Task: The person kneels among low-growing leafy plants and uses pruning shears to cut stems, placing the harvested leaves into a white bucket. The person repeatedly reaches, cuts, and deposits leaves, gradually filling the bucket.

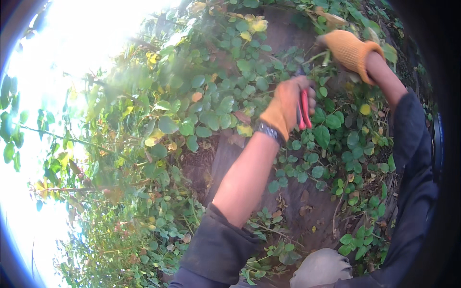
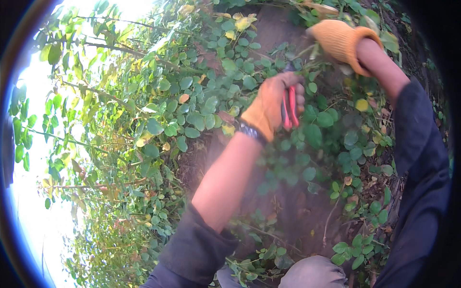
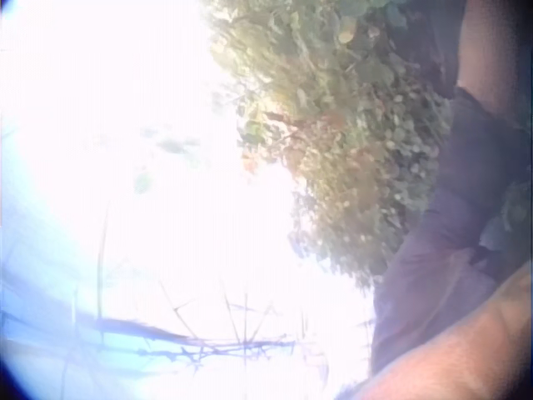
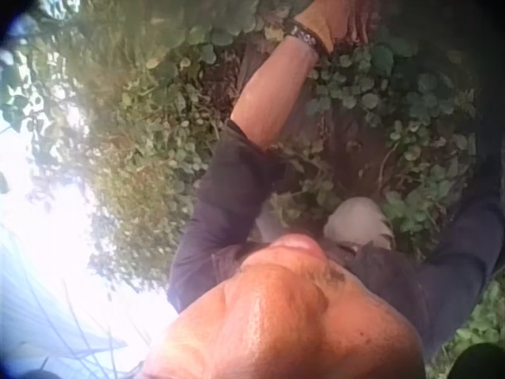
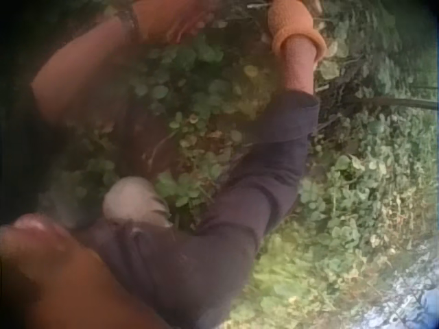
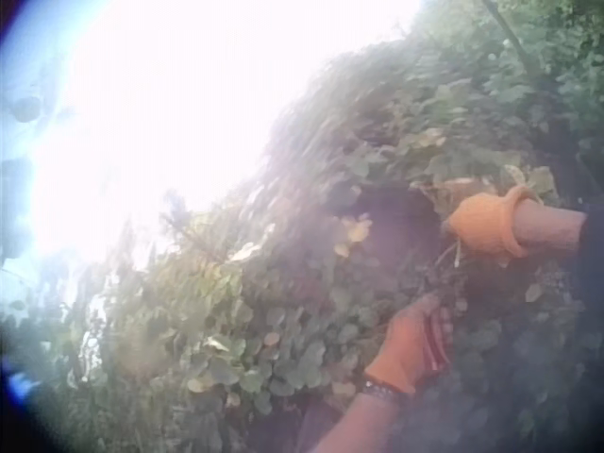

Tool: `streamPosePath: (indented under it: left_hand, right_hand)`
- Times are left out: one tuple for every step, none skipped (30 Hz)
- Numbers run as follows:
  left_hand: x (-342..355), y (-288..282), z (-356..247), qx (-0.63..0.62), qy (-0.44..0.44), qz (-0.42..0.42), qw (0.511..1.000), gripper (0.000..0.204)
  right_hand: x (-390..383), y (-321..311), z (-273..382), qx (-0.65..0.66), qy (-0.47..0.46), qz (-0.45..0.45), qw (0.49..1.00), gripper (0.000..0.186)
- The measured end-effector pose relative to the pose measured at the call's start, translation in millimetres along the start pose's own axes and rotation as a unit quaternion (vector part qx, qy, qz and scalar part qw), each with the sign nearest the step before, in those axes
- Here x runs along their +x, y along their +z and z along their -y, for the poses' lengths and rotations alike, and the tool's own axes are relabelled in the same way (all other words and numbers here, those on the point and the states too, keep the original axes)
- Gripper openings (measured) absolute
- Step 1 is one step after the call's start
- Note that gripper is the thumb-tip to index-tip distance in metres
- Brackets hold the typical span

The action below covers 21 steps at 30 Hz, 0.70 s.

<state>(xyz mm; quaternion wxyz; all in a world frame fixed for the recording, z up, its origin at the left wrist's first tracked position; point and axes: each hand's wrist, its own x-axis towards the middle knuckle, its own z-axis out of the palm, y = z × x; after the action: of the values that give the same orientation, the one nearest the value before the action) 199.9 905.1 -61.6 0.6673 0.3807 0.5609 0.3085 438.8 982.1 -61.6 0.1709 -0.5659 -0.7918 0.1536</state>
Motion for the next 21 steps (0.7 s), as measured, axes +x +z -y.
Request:
streamPosePath:
  left_hand:
    - [-26,4,14,0.028,0.065,0.067,0.995,0.03]
    - [-52,5,24,0.034,0.118,0.143,0.982,0.037]
    - [-80,7,37,-0.019,0.102,0.203,0.974,0.044]
    - [-103,10,48,-0.027,0.068,0.236,0.969,0.049]
    - [-128,10,60,-0.002,0.047,0.251,0.967,0.052]
    - [-155,9,72,-0.033,0.017,0.262,0.964,0.053]
    - [-179,10,83,-0.067,-0.028,0.262,0.962,0.056]
    - [-200,9,93,-0.079,-0.052,0.262,0.96,0.058]
    - [-220,6,102,-0.082,-0.054,0.258,0.961,0.06]
    - [-237,7,113,-0.1,-0.09,0.231,0.964,0.061]
    - [-254,4,122,-0.153,-0.09,0.165,0.97,0.062]
    - [-271,0,131,-0.188,-0.111,0.09,0.972,0.063]
    - [-287,-5,140,-0.224,-0.081,0.074,0.968,0.063]
    - [-302,-12,148,-0.252,-0.064,0.051,0.964,0.063]
    - [-316,-18,156,-0.277,-0.054,0.022,0.959,0.063]
    - [-328,-23,164,-0.285,-0.047,0.022,0.957,0.064]
    - [-340,-28,172,-0.291,-0.049,0.013,0.955,0.064]
    - [-353,-31,179,-0.295,-0.061,-0.003,0.954,0.064]
    - [-365,-33,186,-0.303,-0.048,-0.004,0.952,0.066]
    - [-375,-34,193,-0.312,-0.035,-0.001,0.949,0.066]
    - [-384,-35,200,-0.32,-0.032,-0.001,0.947,0.066]
  right_hand:
    - [-16,-1,-12,0.009,-0.019,-0.04,0.999,0.037]
    - [-41,-6,-31,-0.025,-0.003,-0.049,0.998,0.037]
    - [-68,-13,-49,-0.002,-0.046,-0.084,0.995,0.036]
    - [-95,-17,-65,0.045,-0.049,-0.114,0.991,0.035]
    - [-124,-23,-82,0.079,0.015,-0.098,0.992,0.035]
    - [-151,-24,-95,0.149,0.005,-0.13,0.98,0.04]
    - [-178,-26,-105,0.138,0.027,-0.164,0.976,0.045]
    - [-199,-32,-113,0.131,0.044,-0.202,0.97,0.05]
    - [-218,-37,-117,0.12,0.007,-0.256,0.959,0.056]
    - [-237,-49,-118,0.101,0.035,-0.278,0.955,0.057]
    - [-242,-56,-116,0.08,0.082,-0.303,0.946,0.057]
    - [-247,-66,-111,0.048,0.044,-0.32,0.945,0.058]
    - [-246,-75,-103,0.008,0.024,-0.344,0.939,0.057]
    - [-241,-85,-93,-0.058,-0.003,-0.371,0.927,0.057]
    - [-232,-95,-82,-0.048,-0.021,-0.379,0.924,0.057]
    - [-224,-107,-69,-0.09,-0.009,-0.358,0.929,0.057]
    - [-217,-118,-53,-0.099,-0.03,-0.351,0.931,0.057]
    - [-209,-128,-35,-0.121,-0.074,-0.358,0.923,0.054]
    - [-206,-141,-16,-0.144,-0.106,-0.345,0.921,0.053]
    - [-206,-155,6,-0.132,-0.127,-0.335,0.924,0.051]
    - [-208,-170,29,-0.122,-0.108,-0.349,0.923,0.049]
